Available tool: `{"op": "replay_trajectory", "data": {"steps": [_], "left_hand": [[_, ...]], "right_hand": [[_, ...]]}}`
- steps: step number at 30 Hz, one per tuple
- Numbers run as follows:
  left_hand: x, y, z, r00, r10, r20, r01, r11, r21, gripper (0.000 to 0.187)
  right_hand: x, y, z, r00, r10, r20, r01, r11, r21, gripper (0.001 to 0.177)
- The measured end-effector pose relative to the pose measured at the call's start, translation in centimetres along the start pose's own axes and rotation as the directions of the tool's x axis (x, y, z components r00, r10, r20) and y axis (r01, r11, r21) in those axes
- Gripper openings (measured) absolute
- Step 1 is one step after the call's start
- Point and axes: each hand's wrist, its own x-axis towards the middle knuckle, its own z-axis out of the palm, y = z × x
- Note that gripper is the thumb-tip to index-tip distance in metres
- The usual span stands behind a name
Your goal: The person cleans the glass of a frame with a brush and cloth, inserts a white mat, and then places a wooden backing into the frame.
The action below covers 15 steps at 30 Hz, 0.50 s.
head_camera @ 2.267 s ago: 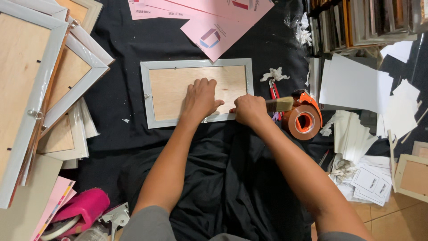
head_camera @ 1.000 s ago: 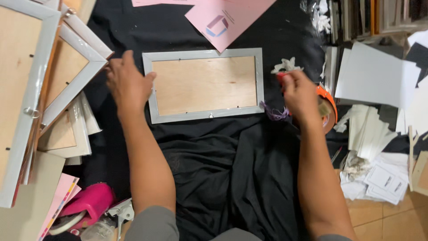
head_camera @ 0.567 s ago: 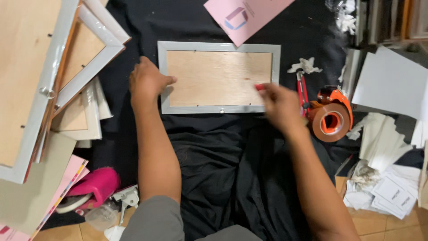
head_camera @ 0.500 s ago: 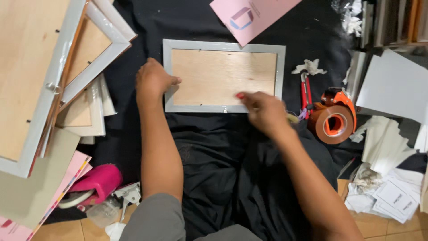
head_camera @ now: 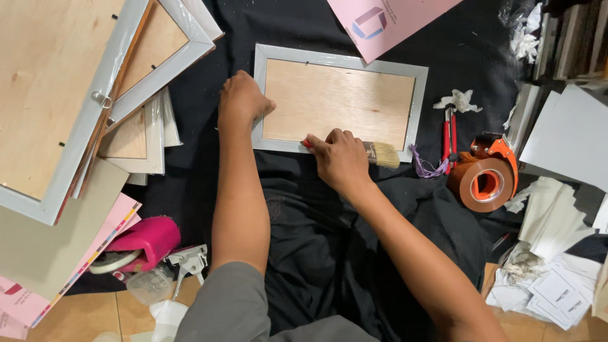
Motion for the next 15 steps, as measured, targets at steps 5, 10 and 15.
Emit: {"op": "replay_trajectory", "data": {"steps": [5, 10, 15], "left_hand": [[0.0, 0.2, -0.2, 1.0, -0.021, 0.0, 0.021, 0.999, -0.025, 0.077], [0.8, -0.2, 0.4, 1.0, -0.007, 0.008, 0.008, 1.0, -0.02, 0.077], [0.8, -0.2, 0.5, 1.0, 0.005, 0.004, -0.005, 1.0, -0.007, 0.077]], "right_hand": [[0.4, -0.7, -0.6, 0.997, 0.07, 0.04, -0.07, 0.998, -0.005, 0.03], [1.3, -1.5, -1.4, 0.983, 0.134, 0.127, -0.132, 0.991, -0.021, 0.031], [3.5, -2.6, -1.2, 0.956, 0.223, 0.191, -0.215, 0.975, -0.06, 0.029]]}}
